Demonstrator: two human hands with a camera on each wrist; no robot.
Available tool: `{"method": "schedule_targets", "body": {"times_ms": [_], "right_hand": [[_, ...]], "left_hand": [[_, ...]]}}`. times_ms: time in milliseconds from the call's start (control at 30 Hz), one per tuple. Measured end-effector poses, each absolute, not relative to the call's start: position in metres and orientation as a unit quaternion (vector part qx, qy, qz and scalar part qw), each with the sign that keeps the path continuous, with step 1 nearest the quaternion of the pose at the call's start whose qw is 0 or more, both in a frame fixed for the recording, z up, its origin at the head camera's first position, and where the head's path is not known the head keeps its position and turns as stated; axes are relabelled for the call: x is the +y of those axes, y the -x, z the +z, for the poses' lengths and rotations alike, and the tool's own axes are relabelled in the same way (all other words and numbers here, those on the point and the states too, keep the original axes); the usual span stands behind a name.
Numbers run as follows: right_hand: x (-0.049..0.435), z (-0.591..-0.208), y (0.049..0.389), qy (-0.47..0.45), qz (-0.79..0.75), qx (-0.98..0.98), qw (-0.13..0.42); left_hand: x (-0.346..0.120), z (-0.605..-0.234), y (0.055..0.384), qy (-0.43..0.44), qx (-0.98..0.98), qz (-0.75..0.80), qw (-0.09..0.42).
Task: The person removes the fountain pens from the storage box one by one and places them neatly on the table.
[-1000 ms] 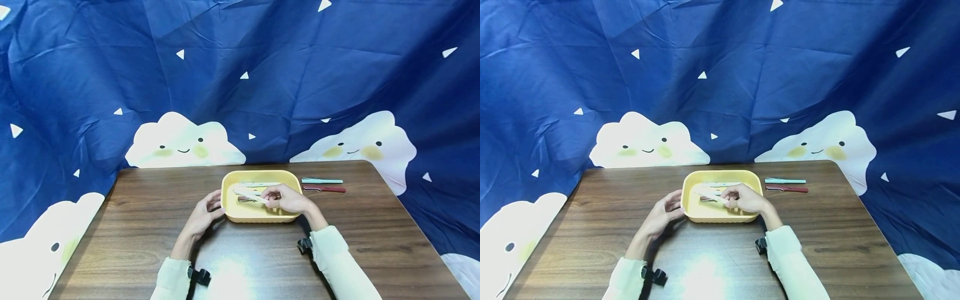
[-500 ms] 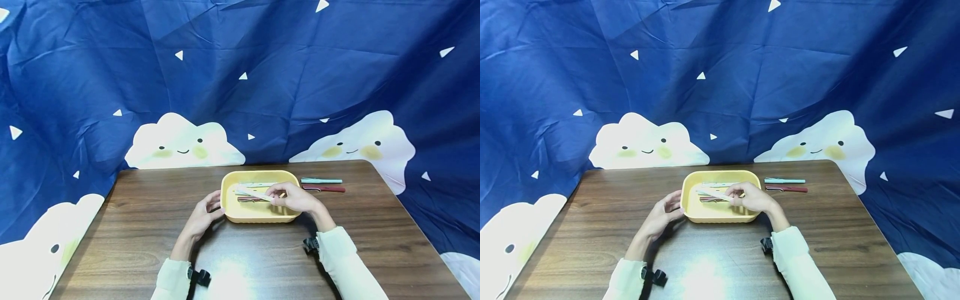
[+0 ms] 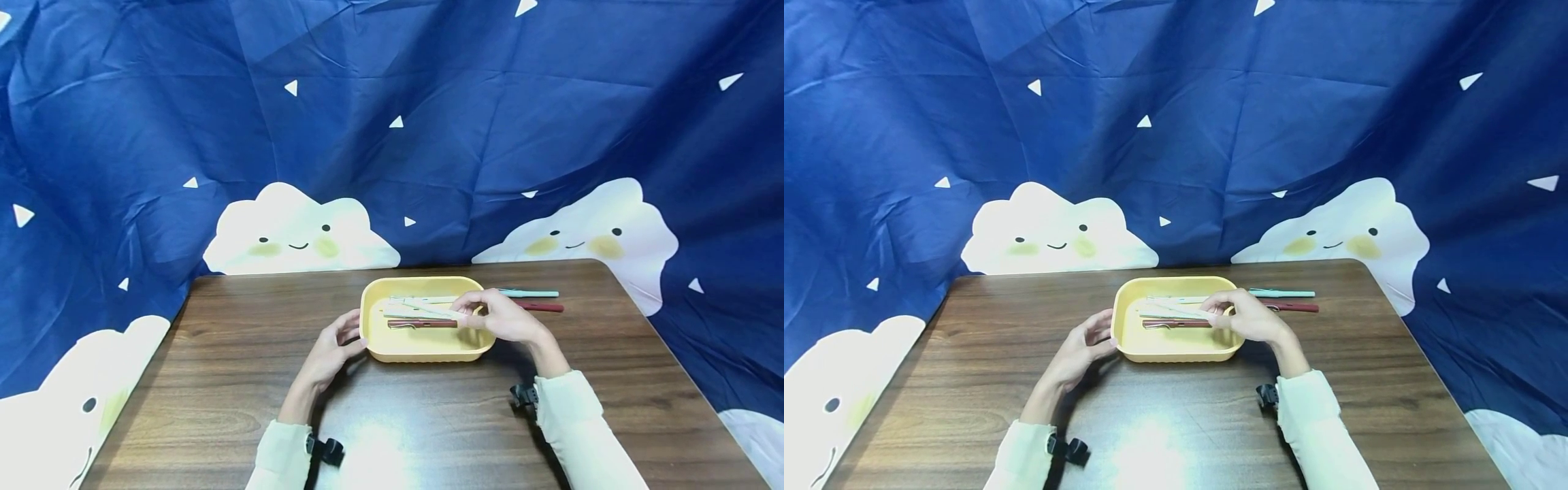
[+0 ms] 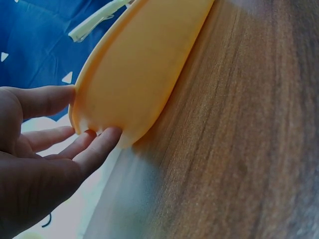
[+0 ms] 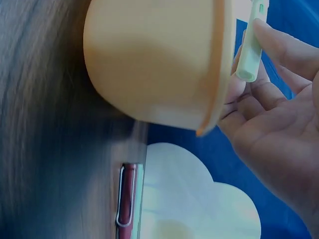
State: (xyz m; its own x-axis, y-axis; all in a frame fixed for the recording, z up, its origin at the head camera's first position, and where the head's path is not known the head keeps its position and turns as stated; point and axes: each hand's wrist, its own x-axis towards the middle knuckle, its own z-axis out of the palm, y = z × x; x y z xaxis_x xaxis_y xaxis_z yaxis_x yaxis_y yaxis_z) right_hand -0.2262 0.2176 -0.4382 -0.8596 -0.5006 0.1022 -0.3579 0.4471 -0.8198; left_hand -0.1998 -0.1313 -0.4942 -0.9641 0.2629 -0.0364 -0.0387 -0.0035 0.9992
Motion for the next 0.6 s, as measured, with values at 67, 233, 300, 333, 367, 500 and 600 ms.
{"method": "schedule_targets", "body": {"times_ms": [67,233,300,333,367,500,600], "right_hand": [[0.222,-0.436,0.226,0.254,-0.46,0.848,0.072],[0.232,-0.436,0.224,0.258,-0.448,0.855,0.043],[0.235,-0.437,0.223,0.257,-0.445,0.857,0.033],[0.237,-0.437,0.223,0.256,-0.446,0.857,0.032],[0.238,-0.437,0.222,0.253,-0.446,0.858,0.031],[0.243,-0.439,0.22,0.242,-0.445,0.862,0.038],[0.247,-0.44,0.22,0.239,-0.442,0.864,0.043]], "left_hand": [[-0.131,-0.494,0.2,-0.079,0.697,0.705,0.108],[-0.132,-0.494,0.201,-0.079,0.701,0.701,0.107],[-0.132,-0.494,0.201,-0.082,0.703,0.699,0.105],[-0.132,-0.494,0.201,-0.083,0.703,0.699,0.105],[-0.132,-0.494,0.201,-0.083,0.704,0.698,0.105],[-0.132,-0.494,0.2,-0.081,0.705,0.697,0.105],[-0.132,-0.493,0.2,-0.081,0.704,0.698,0.104]]}}
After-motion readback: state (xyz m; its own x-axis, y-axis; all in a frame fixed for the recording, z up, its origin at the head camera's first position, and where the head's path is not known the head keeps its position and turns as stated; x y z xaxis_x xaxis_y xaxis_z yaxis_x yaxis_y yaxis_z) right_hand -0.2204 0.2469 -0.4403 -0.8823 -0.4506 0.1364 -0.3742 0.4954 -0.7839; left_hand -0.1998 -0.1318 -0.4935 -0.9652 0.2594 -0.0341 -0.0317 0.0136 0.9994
